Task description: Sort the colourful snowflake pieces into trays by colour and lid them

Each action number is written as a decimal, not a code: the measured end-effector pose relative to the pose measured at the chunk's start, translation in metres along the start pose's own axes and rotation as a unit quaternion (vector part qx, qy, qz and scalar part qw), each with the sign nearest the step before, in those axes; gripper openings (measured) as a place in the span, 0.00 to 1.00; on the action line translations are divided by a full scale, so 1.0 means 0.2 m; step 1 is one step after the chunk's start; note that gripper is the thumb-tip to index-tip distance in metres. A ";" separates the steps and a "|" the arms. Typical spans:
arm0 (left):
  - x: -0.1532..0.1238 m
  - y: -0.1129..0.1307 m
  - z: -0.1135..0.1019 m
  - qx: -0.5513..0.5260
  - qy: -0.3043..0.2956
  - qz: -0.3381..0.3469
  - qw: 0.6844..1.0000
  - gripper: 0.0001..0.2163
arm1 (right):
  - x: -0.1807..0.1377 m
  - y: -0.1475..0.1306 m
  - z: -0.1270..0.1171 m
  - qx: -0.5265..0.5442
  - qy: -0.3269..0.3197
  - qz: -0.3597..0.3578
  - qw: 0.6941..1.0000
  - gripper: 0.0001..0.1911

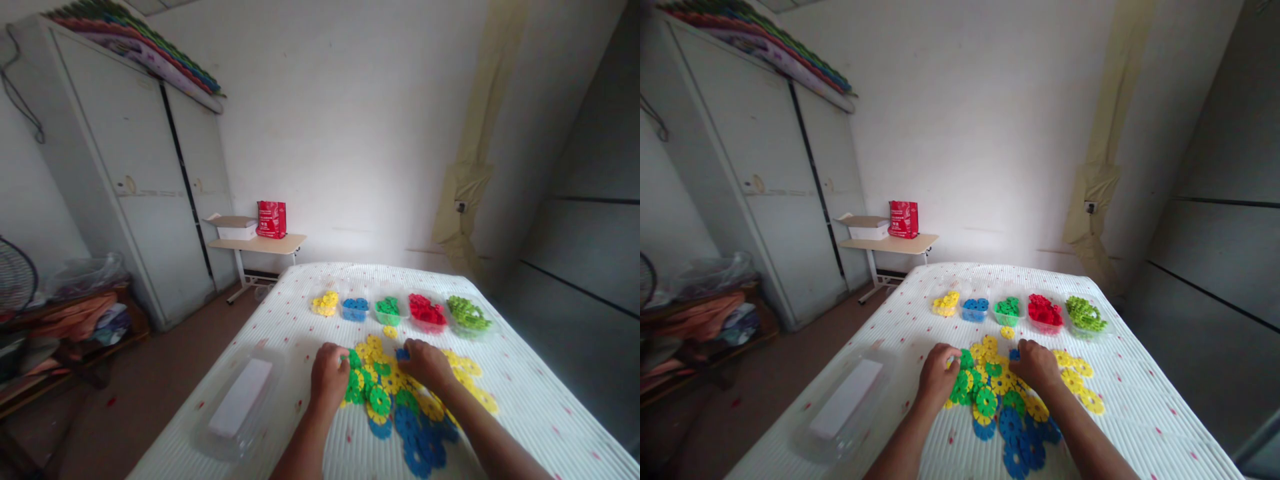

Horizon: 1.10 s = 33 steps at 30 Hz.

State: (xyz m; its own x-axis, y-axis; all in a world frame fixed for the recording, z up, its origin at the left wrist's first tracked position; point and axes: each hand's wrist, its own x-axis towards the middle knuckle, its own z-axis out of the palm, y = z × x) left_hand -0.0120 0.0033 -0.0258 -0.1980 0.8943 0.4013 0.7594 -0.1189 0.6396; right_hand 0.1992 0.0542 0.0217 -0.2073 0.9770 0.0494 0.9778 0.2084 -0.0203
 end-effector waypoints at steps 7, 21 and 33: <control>0.00 0.02 -0.02 -0.008 0.009 -0.005 1.000 0.09 | 0.03 -0.17 -0.17 -0.006 0.074 -0.059 0.995 0.12; 0.02 -0.04 -0.05 0.011 0.017 -0.050 0.999 0.10 | 0.29 -0.32 -0.31 0.010 0.145 -0.075 0.987 0.16; 0.01 -0.01 -0.03 0.014 -0.009 -0.029 0.999 0.09 | -0.17 0.33 0.07 0.042 0.253 -0.128 0.958 0.19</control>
State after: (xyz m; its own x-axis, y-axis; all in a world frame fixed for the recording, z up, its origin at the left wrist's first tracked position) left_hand -0.0179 0.0022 -0.0220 -0.2302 0.9072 0.3520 0.7646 -0.0552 0.6421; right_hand 0.2701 0.0345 0.0040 -0.3787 0.7514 0.5404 0.8863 0.4625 -0.0220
